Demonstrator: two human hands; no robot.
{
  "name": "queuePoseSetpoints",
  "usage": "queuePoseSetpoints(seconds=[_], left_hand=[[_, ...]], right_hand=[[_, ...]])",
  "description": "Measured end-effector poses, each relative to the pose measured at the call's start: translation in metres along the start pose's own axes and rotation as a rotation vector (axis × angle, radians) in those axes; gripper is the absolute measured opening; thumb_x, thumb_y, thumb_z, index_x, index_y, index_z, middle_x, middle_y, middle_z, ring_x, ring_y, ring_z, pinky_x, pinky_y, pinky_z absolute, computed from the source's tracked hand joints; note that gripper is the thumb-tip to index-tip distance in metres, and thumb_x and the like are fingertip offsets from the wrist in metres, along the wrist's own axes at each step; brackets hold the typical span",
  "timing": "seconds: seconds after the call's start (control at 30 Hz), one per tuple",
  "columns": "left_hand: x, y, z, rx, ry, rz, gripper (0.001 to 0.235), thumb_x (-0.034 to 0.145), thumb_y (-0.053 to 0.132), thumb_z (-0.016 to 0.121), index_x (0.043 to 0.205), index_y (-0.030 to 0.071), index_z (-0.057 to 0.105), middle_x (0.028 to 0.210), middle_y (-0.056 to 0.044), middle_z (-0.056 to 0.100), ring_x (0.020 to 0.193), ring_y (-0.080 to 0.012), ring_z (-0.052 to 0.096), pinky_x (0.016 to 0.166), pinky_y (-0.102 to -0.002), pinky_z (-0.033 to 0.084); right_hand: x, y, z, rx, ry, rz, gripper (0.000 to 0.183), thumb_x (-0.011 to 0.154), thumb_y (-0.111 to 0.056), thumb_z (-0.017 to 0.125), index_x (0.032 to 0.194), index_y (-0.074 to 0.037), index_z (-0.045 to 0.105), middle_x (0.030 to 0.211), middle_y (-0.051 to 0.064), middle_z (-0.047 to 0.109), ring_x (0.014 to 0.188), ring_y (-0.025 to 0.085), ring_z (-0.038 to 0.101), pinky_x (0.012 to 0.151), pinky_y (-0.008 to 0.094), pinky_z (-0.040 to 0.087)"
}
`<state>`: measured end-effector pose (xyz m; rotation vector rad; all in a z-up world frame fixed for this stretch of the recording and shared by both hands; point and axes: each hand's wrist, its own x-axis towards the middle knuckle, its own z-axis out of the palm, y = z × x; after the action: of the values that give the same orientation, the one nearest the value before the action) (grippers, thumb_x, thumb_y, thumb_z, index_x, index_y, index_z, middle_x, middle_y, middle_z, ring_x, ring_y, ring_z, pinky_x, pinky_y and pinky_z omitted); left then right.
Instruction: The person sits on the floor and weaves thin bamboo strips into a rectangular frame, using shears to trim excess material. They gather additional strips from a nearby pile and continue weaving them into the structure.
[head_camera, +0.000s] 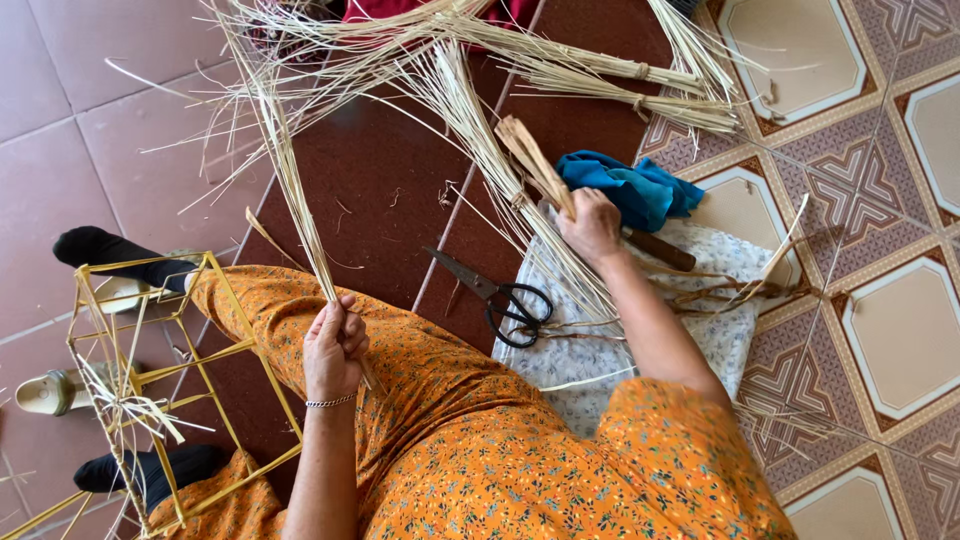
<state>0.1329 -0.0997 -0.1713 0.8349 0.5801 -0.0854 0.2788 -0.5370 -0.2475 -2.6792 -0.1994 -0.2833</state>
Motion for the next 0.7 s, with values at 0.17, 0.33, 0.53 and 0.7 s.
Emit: queuePoseSetpoints(seconds=[0.17, 0.33, 0.53, 0.7], left_hand=[[0.003, 0.000, -0.012, -0.036, 0.025, -0.046, 0.025, 0.108, 0.026, 0.053, 0.108, 0.005, 0.068, 0.068, 0.002, 0.054, 0.052, -0.0049, 0.038, 0.045, -0.020, 0.032], [0.009, -0.004, -0.013, -0.034, 0.028, -0.059, 0.023, 0.109, 0.024, 0.054, 0.107, 0.005, 0.067, 0.069, 0.002, 0.053, 0.052, -0.0048, 0.036, 0.045, -0.020, 0.030], [0.007, -0.004, -0.019, -0.030, 0.060, -0.053, 0.025, 0.109, 0.025, 0.053, 0.109, 0.004, 0.066, 0.068, 0.002, 0.053, 0.051, -0.0049, 0.037, 0.044, -0.021, 0.030], [0.008, -0.003, -0.021, -0.038, 0.033, -0.048, 0.024, 0.109, 0.025, 0.052, 0.110, 0.004, 0.065, 0.068, 0.002, 0.052, 0.052, -0.0046, 0.037, 0.044, -0.020, 0.030]], right_hand=[[-0.009, -0.009, -0.057, 0.118, -0.090, 0.055, 0.026, 0.088, -0.026, 0.073, 0.095, -0.001, 0.067, 0.087, 0.024, 0.064, 0.082, 0.044, 0.064, 0.075, 0.054, 0.052], [-0.006, -0.017, -0.098, 0.217, -0.135, 0.140, 0.023, 0.094, -0.023, 0.070, 0.102, -0.002, 0.067, 0.090, 0.020, 0.069, 0.084, 0.037, 0.068, 0.076, 0.050, 0.054], [0.003, -0.018, -0.109, 0.984, -0.126, 0.536, 0.018, 0.103, -0.020, 0.061, 0.114, -0.006, 0.060, 0.080, 0.004, 0.064, 0.068, 0.018, 0.060, 0.064, 0.039, 0.050], [0.006, -0.038, -0.138, 1.568, -0.226, 0.275, 0.022, 0.099, -0.014, 0.075, 0.117, -0.008, 0.064, 0.081, -0.002, 0.059, 0.070, 0.010, 0.056, 0.068, 0.031, 0.052]])
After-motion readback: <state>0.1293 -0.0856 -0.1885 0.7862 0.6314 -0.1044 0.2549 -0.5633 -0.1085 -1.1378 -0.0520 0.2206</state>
